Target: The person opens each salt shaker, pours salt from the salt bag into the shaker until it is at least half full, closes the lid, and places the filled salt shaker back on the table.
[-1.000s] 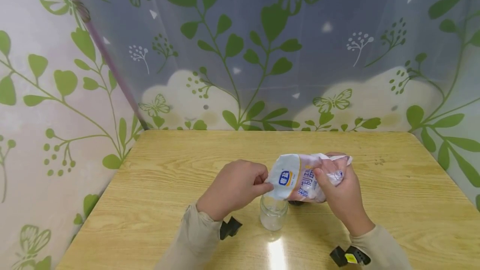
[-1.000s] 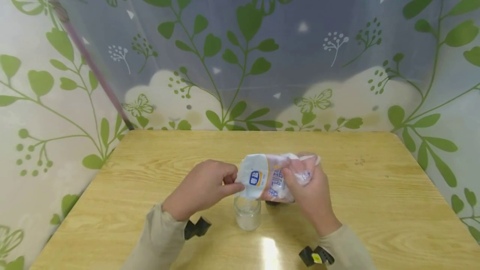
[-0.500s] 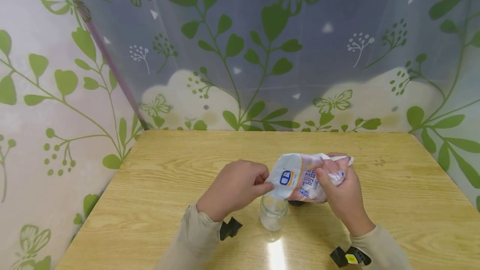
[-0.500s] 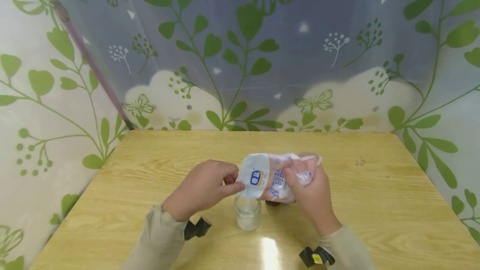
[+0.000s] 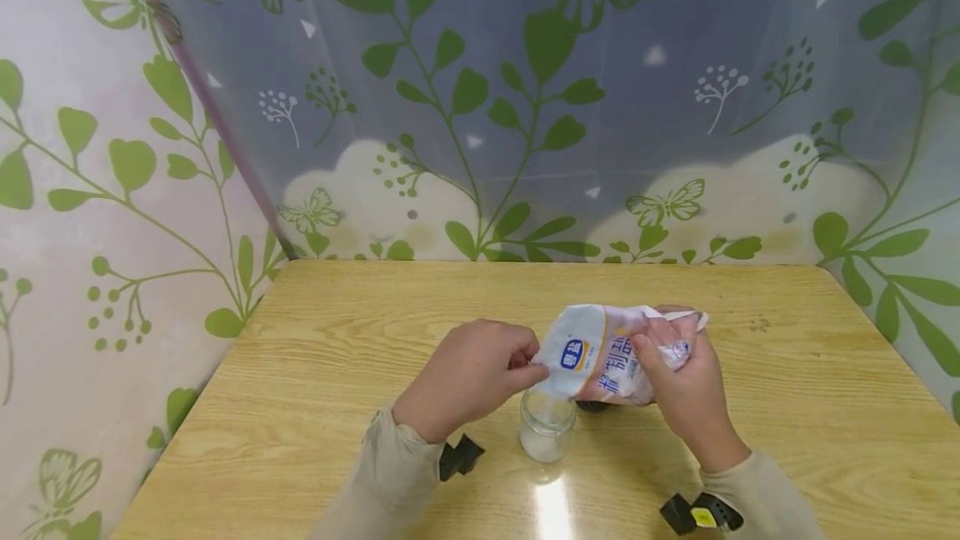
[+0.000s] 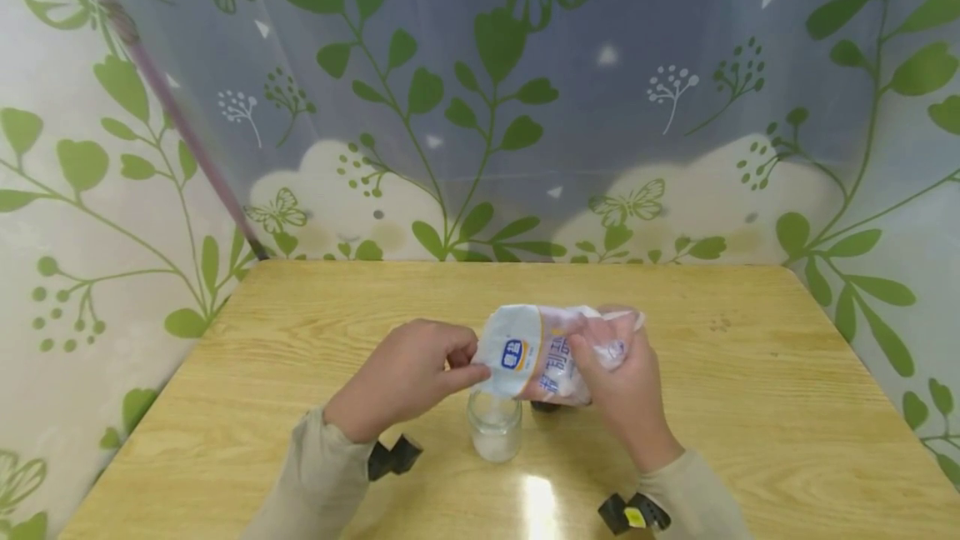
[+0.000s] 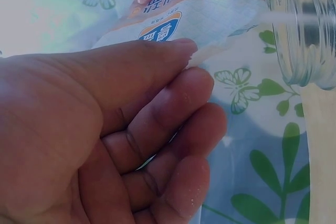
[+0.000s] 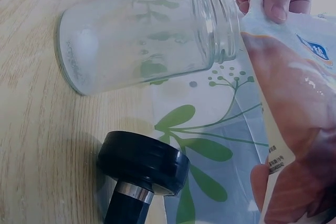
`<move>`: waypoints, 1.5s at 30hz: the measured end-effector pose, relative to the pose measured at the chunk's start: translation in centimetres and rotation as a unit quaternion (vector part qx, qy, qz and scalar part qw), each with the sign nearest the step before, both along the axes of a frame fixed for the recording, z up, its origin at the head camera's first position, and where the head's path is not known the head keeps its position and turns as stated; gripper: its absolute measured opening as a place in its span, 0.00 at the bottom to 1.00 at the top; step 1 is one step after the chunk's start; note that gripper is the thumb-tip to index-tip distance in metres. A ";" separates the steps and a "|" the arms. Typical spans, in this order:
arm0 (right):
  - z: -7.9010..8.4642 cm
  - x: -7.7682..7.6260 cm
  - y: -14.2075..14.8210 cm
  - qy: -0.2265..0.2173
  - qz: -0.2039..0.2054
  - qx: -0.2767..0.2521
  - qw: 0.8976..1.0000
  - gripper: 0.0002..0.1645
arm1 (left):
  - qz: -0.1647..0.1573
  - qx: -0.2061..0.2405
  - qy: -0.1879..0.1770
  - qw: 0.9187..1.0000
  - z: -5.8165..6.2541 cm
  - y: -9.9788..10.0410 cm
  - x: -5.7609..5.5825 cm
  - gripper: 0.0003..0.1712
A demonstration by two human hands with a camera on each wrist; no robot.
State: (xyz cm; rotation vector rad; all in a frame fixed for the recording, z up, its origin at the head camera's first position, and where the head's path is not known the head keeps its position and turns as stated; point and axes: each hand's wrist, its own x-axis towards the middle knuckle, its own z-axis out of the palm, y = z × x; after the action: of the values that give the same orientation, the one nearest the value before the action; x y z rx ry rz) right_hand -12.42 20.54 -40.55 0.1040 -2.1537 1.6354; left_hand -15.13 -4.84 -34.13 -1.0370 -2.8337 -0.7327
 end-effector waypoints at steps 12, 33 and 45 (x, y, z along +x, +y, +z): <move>0.0 -0.1 0.0 0.012 -0.001 -0.009 1.000 0.16 | 0.002 0.015 -0.010 1.000 0.0 0.0 0.0 0.12; -0.3 -0.2 0.3 0.005 -0.004 -0.013 1.000 0.15 | 0.007 0.022 -0.022 0.999 -0.1 -0.1 -0.1 0.10; -0.2 -0.3 0.2 0.007 -0.007 -0.017 1.000 0.15 | 0.008 0.018 -0.020 1.000 -0.2 0.0 -0.1 0.08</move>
State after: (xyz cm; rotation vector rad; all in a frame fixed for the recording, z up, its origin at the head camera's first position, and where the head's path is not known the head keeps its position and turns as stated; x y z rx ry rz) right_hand -12.69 20.71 -40.77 0.0909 -2.1108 1.6582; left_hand -15.26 -4.81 -34.28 -1.0049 -2.8472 -0.8084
